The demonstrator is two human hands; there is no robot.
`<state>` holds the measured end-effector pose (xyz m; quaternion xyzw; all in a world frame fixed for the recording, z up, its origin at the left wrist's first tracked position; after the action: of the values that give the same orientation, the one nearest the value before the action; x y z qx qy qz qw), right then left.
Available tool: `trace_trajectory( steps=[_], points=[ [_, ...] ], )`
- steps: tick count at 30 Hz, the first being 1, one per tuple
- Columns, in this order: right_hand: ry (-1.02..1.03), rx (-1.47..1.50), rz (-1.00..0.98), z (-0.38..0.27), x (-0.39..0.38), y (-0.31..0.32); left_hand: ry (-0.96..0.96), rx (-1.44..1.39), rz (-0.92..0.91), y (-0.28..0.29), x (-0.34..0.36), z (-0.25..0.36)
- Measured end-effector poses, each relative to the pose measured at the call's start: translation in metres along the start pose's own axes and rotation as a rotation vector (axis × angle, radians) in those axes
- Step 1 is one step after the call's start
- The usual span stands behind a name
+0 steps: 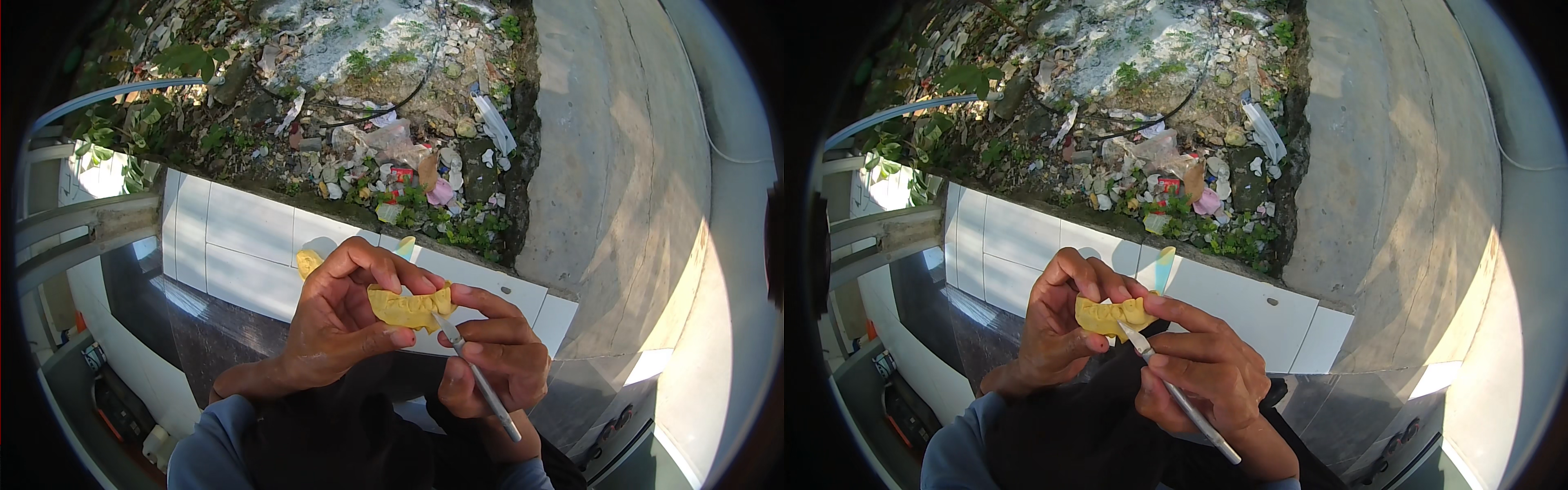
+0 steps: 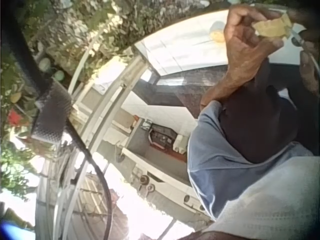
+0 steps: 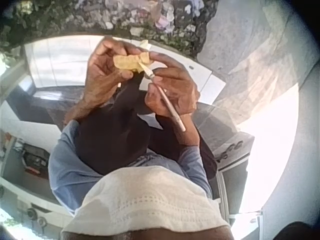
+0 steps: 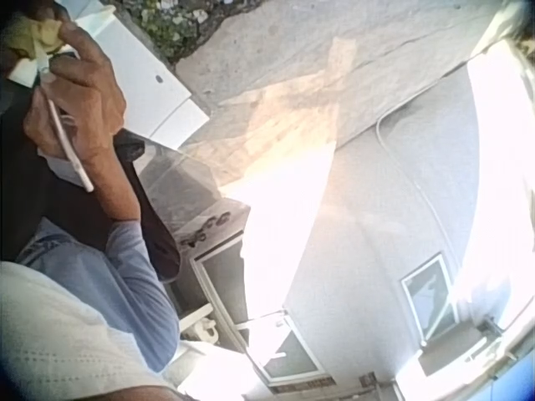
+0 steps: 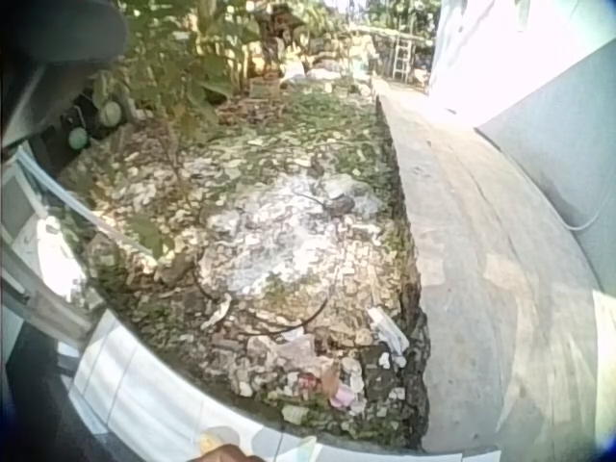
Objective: Trimming and refining a yellow dental plaster model using a utility knife at a workbench.
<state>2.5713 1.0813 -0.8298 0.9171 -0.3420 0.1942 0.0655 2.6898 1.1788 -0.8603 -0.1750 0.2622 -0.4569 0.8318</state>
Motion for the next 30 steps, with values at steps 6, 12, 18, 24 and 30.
trace_trajectory(
  steps=[6, 12, 18, 24, 30],
  points=[
    [-0.001, 0.025, 0.079, -0.003, 0.0, 0.004, 0.054, -0.033, 0.015, -0.002, -0.001, 0.002],
    [-0.001, -0.221, 0.03, -0.006, 0.007, 0.002, 0.078, -0.038, 0.014, -0.001, -0.001, 0.002],
    [-0.011, -0.346, -0.04, -0.007, 0.01, 0.0, 0.069, -0.046, -0.006, -0.001, -0.001, 0.002],
    [0.056, -0.377, -0.033, -0.013, 0.008, 0.003, -0.027, -0.063, -0.135, 0.004, 0.0, -0.004],
    [-0.038, -0.207, 0.088, -0.004, 0.011, 0.006, -0.045, -0.044, -0.145, 0.002, 0.0, -0.004]
  ],
)
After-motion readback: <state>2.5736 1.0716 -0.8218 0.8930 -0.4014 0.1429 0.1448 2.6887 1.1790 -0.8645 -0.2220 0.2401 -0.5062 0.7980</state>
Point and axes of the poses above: each hand's wrist, its own x-axis towards the middle knuckle, its own y-axis out of the back of the hand, z = x × y, the point moved 3 cm from there along x, towards the middle knuckle, and after that the axes turned 13 degrees about x, right-handed, at the moved point
